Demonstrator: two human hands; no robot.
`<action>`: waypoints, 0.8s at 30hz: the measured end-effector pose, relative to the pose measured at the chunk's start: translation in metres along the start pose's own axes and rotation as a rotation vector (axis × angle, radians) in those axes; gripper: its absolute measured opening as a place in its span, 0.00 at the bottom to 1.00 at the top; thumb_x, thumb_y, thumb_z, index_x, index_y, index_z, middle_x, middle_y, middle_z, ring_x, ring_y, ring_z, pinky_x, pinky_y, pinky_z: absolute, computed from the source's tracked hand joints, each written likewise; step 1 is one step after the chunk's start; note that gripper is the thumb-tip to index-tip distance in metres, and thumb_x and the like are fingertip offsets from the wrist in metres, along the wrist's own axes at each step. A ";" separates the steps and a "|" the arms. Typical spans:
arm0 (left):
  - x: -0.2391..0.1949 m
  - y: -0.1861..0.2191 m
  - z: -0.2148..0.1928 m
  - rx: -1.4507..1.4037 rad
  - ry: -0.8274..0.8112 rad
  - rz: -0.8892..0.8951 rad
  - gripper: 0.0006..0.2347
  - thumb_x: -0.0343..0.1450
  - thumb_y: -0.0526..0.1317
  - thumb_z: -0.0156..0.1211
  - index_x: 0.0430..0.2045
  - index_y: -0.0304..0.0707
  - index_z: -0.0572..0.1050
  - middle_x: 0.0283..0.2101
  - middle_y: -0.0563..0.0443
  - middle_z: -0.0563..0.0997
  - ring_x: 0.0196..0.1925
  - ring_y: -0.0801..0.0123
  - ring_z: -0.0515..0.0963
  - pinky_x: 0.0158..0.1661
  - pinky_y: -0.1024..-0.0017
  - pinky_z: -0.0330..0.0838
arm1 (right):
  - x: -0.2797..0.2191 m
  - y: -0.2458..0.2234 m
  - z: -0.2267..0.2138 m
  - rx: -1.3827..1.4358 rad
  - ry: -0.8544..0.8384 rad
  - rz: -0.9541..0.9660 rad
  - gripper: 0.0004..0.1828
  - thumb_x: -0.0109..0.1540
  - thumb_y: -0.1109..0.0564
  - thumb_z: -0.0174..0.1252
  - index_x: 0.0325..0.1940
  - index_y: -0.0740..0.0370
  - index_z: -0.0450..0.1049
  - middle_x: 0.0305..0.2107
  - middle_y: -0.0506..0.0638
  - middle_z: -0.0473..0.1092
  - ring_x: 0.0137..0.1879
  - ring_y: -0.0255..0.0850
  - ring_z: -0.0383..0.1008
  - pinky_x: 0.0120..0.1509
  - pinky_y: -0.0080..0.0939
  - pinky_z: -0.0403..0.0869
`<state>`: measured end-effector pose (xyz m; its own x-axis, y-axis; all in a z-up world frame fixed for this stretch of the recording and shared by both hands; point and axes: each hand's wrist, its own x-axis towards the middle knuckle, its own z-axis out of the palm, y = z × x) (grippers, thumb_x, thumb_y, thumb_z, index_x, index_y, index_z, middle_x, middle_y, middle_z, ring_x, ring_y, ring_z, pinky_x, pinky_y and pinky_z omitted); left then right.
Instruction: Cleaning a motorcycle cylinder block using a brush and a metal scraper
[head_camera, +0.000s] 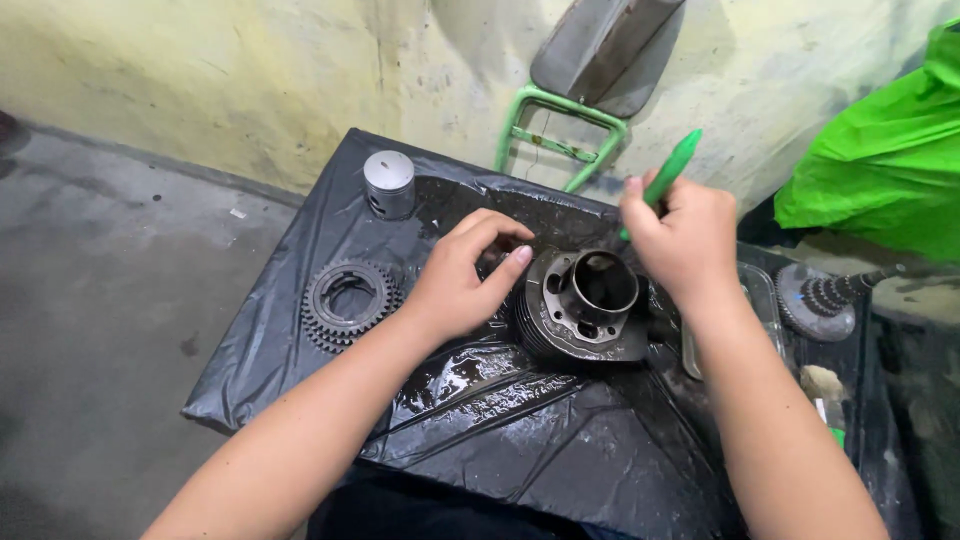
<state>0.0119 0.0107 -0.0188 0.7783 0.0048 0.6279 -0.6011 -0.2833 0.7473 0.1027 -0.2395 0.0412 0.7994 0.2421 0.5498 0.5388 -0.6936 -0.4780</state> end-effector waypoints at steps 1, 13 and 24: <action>0.001 0.001 0.001 0.001 0.003 0.002 0.07 0.73 0.40 0.62 0.41 0.42 0.80 0.42 0.48 0.81 0.44 0.55 0.83 0.43 0.62 0.78 | -0.004 0.012 -0.005 0.001 0.000 -0.003 0.18 0.69 0.51 0.58 0.24 0.51 0.70 0.12 0.49 0.64 0.24 0.48 0.71 0.34 0.42 0.67; -0.004 0.022 0.000 0.018 -0.221 0.015 0.15 0.75 0.49 0.52 0.44 0.36 0.77 0.46 0.46 0.79 0.52 0.59 0.79 0.56 0.61 0.72 | -0.064 0.052 -0.025 0.274 -0.013 0.071 0.22 0.74 0.50 0.52 0.28 0.62 0.75 0.23 0.48 0.71 0.29 0.35 0.66 0.38 0.37 0.64; -0.003 0.006 0.012 0.017 -0.172 0.172 0.10 0.75 0.45 0.58 0.41 0.40 0.80 0.42 0.45 0.80 0.46 0.48 0.81 0.49 0.55 0.74 | -0.055 0.059 -0.004 0.696 0.261 -0.057 0.17 0.71 0.54 0.56 0.30 0.64 0.78 0.15 0.47 0.63 0.22 0.28 0.58 0.33 0.30 0.63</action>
<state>0.0082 -0.0024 -0.0193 0.6854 -0.2079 0.6978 -0.7252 -0.2820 0.6282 0.0894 -0.2962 -0.0141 0.7225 0.0357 0.6904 0.6909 -0.0737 -0.7192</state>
